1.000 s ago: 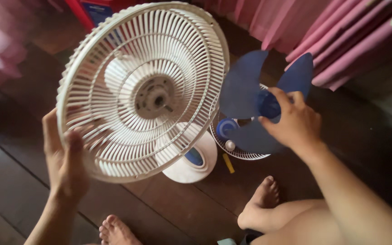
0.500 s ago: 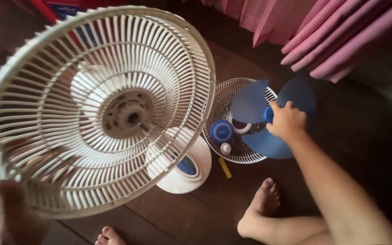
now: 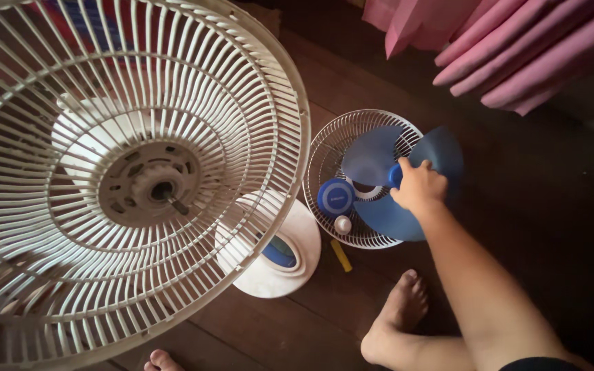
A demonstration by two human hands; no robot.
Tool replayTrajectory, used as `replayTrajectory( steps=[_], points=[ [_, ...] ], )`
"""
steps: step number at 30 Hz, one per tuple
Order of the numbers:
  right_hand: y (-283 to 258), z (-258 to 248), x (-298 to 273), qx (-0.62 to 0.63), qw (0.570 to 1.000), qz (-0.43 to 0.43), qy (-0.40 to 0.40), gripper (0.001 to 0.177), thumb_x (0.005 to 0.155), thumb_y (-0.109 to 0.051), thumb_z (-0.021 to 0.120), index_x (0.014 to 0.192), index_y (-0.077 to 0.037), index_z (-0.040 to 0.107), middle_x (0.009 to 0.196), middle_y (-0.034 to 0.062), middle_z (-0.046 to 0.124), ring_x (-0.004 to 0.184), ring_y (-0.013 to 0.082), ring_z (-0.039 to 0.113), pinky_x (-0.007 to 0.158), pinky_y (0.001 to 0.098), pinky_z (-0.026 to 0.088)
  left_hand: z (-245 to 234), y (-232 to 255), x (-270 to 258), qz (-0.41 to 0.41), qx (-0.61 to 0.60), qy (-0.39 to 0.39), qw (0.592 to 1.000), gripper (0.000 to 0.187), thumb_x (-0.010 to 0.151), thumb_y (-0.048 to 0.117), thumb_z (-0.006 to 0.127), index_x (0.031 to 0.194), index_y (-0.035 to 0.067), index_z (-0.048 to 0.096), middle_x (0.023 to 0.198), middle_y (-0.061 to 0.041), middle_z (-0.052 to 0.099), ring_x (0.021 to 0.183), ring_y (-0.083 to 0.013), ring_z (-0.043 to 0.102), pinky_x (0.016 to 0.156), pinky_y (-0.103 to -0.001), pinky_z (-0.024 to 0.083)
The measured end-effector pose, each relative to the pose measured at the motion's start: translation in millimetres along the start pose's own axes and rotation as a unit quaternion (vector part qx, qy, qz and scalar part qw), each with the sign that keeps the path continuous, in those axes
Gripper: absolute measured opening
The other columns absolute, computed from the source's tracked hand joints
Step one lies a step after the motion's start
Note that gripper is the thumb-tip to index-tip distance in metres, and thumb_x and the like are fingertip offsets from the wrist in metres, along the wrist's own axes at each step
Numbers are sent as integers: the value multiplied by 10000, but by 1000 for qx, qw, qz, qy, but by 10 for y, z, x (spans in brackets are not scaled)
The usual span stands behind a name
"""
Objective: The person disassembles an electric fan by removing the front grille, fan blades, and rear grille, then uses a screwdriver to detach the motor housing from the stand. The person places the removed components on the floor.
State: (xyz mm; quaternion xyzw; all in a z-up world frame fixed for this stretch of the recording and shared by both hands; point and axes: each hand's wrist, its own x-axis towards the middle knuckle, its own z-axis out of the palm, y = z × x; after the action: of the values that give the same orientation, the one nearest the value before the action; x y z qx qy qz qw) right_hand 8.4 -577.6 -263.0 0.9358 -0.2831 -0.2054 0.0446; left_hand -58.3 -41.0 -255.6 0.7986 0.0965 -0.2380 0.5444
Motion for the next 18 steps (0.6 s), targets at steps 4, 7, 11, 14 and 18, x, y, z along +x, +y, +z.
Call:
replayTrajectory(
  steps=[4,7,11,14,18],
  points=[
    [-87,148,43,-2,1000,2,-11,747,826,-484,781,1473,-313,450,1364,220,547,1047,367,715,830,451,591,21,-115,-3,-18,7,-2,1000,791,1042,700,493,1428,12,433,1221,-107,575,1065,-168,556,929,-355,494],
    [-131,216,72,4,1000,6,-18,743,839,-480,770,1483,-314,440,1363,202,554,1050,362,716,834,454,591,42,-148,7,-24,9,-5,1000,791,1041,700,493,1428,12,437,1217,-106,576,1060,-166,555,926,-354,493],
    [-164,301,106,14,999,21,-26,771,853,-478,755,1518,-317,399,1384,205,532,1042,363,716,816,462,597,55,-171,44,-26,15,-9,999,791,1040,701,493,1426,13,443,1211,-105,577,1053,-164,553,922,-353,491],
    [-158,367,105,27,999,30,-21,806,863,-492,741,1553,-317,362,1403,212,519,1042,355,719,836,457,592,60,-180,55,-25,18,-13,999,791,1039,702,494,1426,13,447,1206,-104,578,1048,-162,552,919,-351,490],
    [-145,471,83,34,998,34,-27,803,880,-503,728,1564,-307,356,1422,216,514,1076,352,709,853,450,592,81,-211,40,-27,22,-17,999,790,1038,702,494,1424,14,452,1200,-102,580,1041,-159,550,915,-350,488]
  ],
)
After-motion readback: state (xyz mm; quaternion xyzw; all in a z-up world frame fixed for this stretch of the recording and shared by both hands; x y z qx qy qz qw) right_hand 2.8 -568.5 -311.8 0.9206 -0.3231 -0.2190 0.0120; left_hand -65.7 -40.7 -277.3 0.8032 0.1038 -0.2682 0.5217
